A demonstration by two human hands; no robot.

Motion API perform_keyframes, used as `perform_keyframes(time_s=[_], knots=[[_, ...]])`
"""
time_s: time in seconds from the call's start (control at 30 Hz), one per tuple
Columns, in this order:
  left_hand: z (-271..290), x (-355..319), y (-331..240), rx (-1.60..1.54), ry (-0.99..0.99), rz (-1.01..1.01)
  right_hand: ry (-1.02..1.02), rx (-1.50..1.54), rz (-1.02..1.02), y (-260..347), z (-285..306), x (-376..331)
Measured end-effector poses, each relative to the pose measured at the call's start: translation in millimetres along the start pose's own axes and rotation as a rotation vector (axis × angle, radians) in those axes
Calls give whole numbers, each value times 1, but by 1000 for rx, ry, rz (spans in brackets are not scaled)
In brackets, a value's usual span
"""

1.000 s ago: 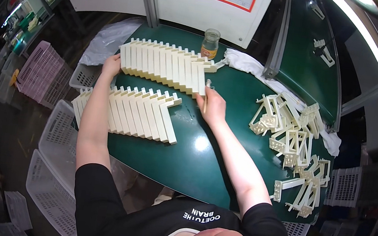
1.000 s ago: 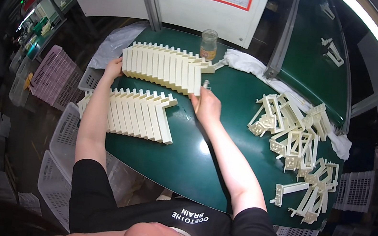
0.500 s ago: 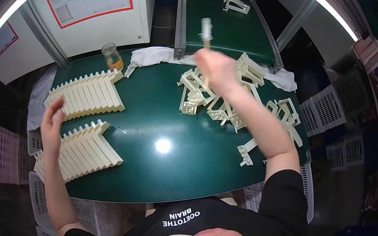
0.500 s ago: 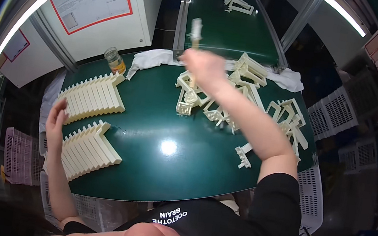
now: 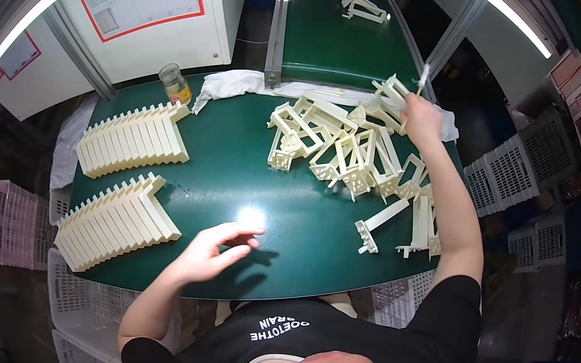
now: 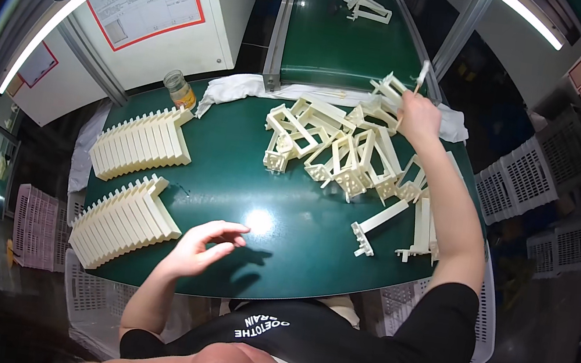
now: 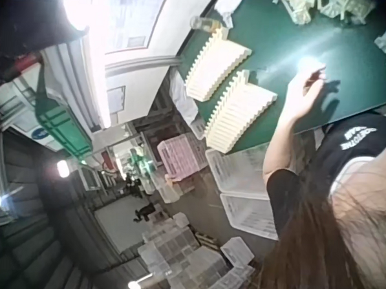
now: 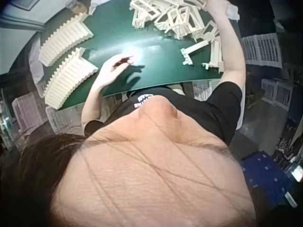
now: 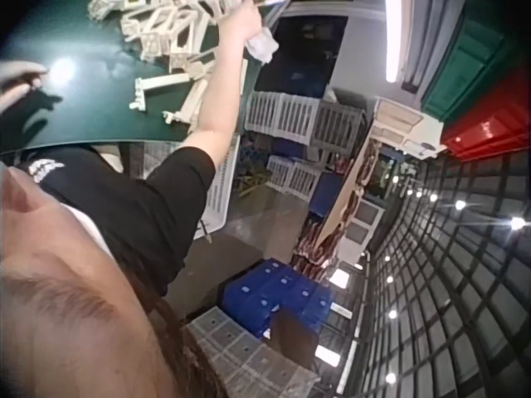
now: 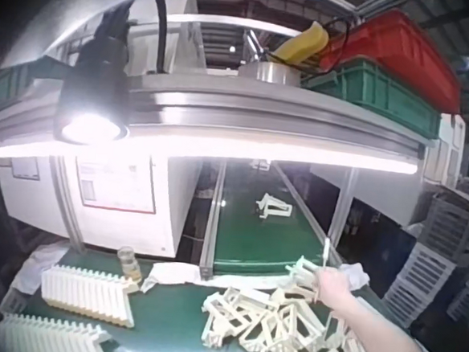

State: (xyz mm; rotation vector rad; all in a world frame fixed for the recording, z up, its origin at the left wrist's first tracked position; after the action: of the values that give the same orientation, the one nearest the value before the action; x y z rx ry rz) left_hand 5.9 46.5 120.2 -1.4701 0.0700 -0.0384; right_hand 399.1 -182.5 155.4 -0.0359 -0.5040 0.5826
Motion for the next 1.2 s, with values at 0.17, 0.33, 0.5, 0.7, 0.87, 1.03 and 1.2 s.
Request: perform_keyframes(time_s=[0.17, 0.33, 0.5, 0.7, 0.87, 1.03, 1.2], knots=[[-28, 25, 22, -261, -27, -58, 153, 1297, 71, 67, 43, -90], [-64, 45, 39, -869, -82, -161, 169, 770, 431, 204, 73, -179], [-44, 32, 91, -1358, -157, 138, 98, 883, 326, 227, 67, -192], [-32, 31, 123, -1678, -25, 73, 284, 1455, -62, 207, 51, -197], [-31, 32, 124, -1772, -43, 123, 316, 1745, -88, 214, 49, -197], [-30, 32, 120, -1850, -38, 94, 177, 1521, 176, 231, 60, -180], [-30, 31, 120, -1927, 17, 105, 273, 1413, 152, 255, 66, -160]])
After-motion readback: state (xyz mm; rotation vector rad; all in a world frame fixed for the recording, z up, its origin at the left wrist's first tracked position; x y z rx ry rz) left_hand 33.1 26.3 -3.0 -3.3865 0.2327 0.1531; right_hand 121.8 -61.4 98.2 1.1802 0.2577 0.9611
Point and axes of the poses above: each hand's wrist, its own x-axis towards the middle knuckle, its own z-axis out of the back of the hand, y = z × x, the point moved 5 cm from there along x, towards the middle knuckle, and after that the axes turned 8 degrees about -x, right-handed, at the moved point
